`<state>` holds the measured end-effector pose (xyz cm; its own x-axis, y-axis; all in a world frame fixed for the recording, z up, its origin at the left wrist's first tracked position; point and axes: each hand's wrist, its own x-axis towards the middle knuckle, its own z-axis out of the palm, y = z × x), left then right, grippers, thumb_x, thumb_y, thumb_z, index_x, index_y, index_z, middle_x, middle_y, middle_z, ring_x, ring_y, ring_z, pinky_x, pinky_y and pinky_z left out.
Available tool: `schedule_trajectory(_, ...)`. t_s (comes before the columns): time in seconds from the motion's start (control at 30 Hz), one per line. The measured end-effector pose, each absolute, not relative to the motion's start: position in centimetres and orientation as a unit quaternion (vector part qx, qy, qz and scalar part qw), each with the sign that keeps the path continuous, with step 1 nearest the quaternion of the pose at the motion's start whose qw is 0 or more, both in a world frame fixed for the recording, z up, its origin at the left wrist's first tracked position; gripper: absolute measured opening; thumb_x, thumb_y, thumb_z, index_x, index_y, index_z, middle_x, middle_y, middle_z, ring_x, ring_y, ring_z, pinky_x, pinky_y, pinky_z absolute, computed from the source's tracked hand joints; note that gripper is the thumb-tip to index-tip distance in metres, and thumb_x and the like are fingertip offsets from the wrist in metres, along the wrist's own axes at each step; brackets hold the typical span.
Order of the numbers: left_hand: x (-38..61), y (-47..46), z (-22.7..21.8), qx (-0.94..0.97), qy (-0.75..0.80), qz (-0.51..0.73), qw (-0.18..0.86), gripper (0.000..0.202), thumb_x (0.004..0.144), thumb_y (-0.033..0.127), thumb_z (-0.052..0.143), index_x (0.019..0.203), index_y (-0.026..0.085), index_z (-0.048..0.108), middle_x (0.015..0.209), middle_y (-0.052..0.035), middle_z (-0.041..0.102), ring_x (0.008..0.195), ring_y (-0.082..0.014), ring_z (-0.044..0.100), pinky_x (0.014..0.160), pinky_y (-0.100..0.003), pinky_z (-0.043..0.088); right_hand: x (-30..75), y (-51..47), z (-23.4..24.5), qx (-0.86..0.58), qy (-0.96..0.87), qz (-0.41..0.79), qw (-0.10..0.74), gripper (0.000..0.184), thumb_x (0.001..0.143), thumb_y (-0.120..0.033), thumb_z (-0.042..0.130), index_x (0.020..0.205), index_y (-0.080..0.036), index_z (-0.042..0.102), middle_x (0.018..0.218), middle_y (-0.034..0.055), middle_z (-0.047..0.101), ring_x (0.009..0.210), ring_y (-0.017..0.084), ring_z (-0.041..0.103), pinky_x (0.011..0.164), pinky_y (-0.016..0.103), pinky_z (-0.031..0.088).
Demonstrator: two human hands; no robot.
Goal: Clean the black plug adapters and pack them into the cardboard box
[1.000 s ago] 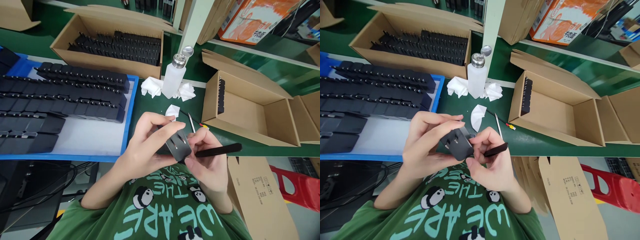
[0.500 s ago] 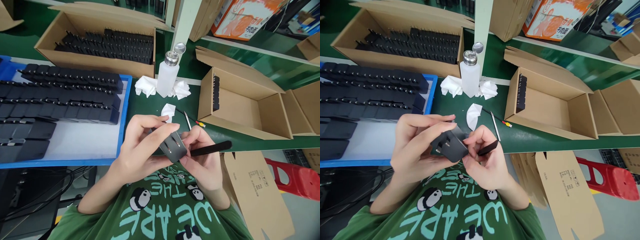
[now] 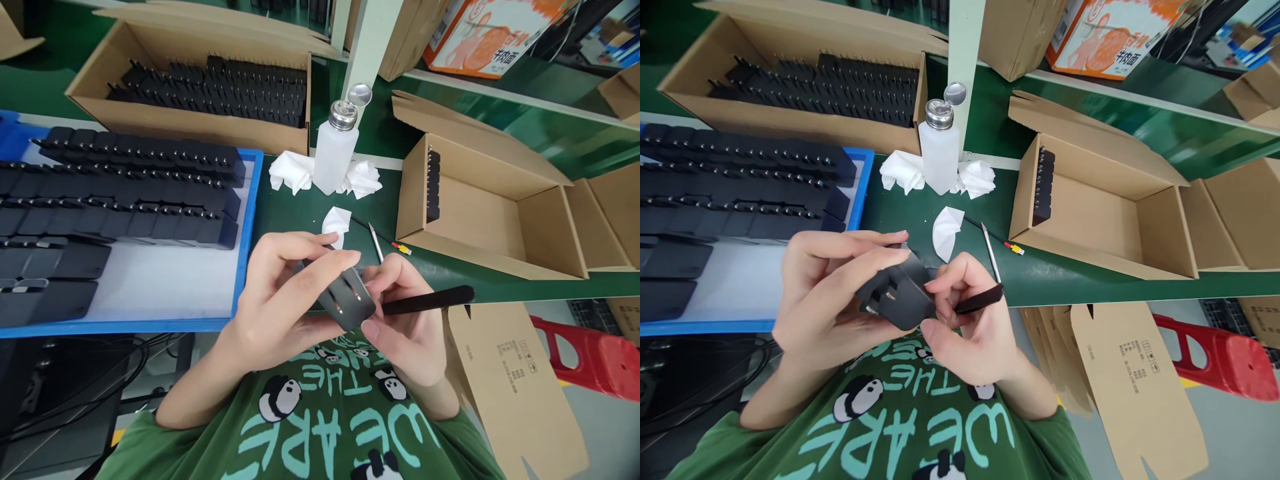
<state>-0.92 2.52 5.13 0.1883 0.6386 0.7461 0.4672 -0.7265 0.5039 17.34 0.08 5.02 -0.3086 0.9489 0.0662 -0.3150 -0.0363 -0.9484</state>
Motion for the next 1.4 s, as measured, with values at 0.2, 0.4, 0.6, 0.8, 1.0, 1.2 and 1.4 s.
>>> schedule_trajectory(0.2,-0.99,2.37,5.22,0.773,0.349,0.523,0.086,0.041,0.088,0.03,0.077,0.124,0.017,0.064,0.105,-0.0059,0.056,0.103,-0.0224,0.068,0.101,-0.043,0.064,17.29,-0.01,5.17,-0.313,-0.486,0.647,0.497,0.024,0.085,-0.01,0.064,0.1,-0.028,0.057,0.069,-0.0066,0.039,0.057,0.01,0.031,0.051,0.026,0.021)
schedule_trajectory(0.4,-0.95,2.35,5.11,0.774,0.347,0.523,0.082,0.042,0.087,0.029,0.079,0.123,0.015,0.064,0.106,-0.006,0.056,0.103,-0.0218,0.068,0.101,-0.042,0.063,17.33,-0.1,5.28,-0.311,-0.484,0.653,0.493,0.024,0.085,-0.011,0.065,0.1,-0.028,0.057,0.069,-0.0065,0.04,0.059,0.01,0.033,0.052,0.026,0.022)
schedule_trajectory(0.6,-0.92,2.4,5.1,0.772,0.355,0.521,0.077,0.043,0.087,0.031,0.079,0.125,0.02,0.063,0.106,-0.0048,0.057,0.102,-0.0216,0.068,0.099,-0.044,0.065,17.27,0.03,5.26,-0.316,-0.488,0.648,0.492,0.024,0.085,-0.01,0.065,0.1,-0.028,0.057,0.069,-0.0069,0.04,0.058,0.01,0.034,0.053,0.026,0.023)
schedule_trajectory(0.8,-0.84,2.55,5.17,0.771,0.354,0.522,0.086,0.041,0.088,0.032,0.077,0.125,0.02,0.063,0.104,-0.0056,0.057,0.103,-0.0226,0.068,0.099,-0.043,0.064,17.2,0.16,5.19,-0.322,-0.491,0.636,0.5,0.024,0.083,-0.007,0.064,0.097,-0.026,0.056,0.068,-0.0066,0.04,0.059,0.01,0.033,0.052,0.026,0.023)
schedule_trajectory(1.0,-0.81,2.7,5.04,0.771,0.355,0.522,0.08,0.044,0.085,0.033,0.08,0.125,0.021,0.063,0.103,-0.0051,0.058,0.102,-0.0232,0.07,0.096,-0.042,0.066,17.25,0.21,5.04,-0.328,-0.495,0.631,0.499,0.026,0.082,-0.006,0.063,0.097,-0.026,0.056,0.068,-0.0068,0.041,0.06,0.01,0.035,0.053,0.026,0.024)
schedule_trajectory(1.2,-0.83,3.01,4.88,0.773,0.344,0.528,0.074,0.045,0.085,0.034,0.079,0.124,0.018,0.064,0.103,-0.0058,0.057,0.101,-0.0235,0.07,0.098,-0.041,0.065,17.23,0.27,5.03,-0.335,-0.502,0.624,0.497,0.031,0.08,-0.004,0.063,0.099,-0.028,0.056,0.066,-0.0077,0.04,0.059,0.01,0.033,0.053,0.026,0.024)
schedule_trajectory(1.4,-0.79,2.88,5.06,0.772,0.364,0.516,0.077,0.047,0.085,0.035,0.08,0.126,0.024,0.062,0.102,-0.0053,0.059,0.101,-0.0258,0.072,0.091,-0.044,0.067,17.14,0.34,5.02,-0.349,-0.5,0.619,0.495,0.027,0.08,-0.007,0.064,0.097,-0.027,0.055,0.065,-0.0072,0.04,0.058,0.011,0.033,0.052,0.025,0.024)
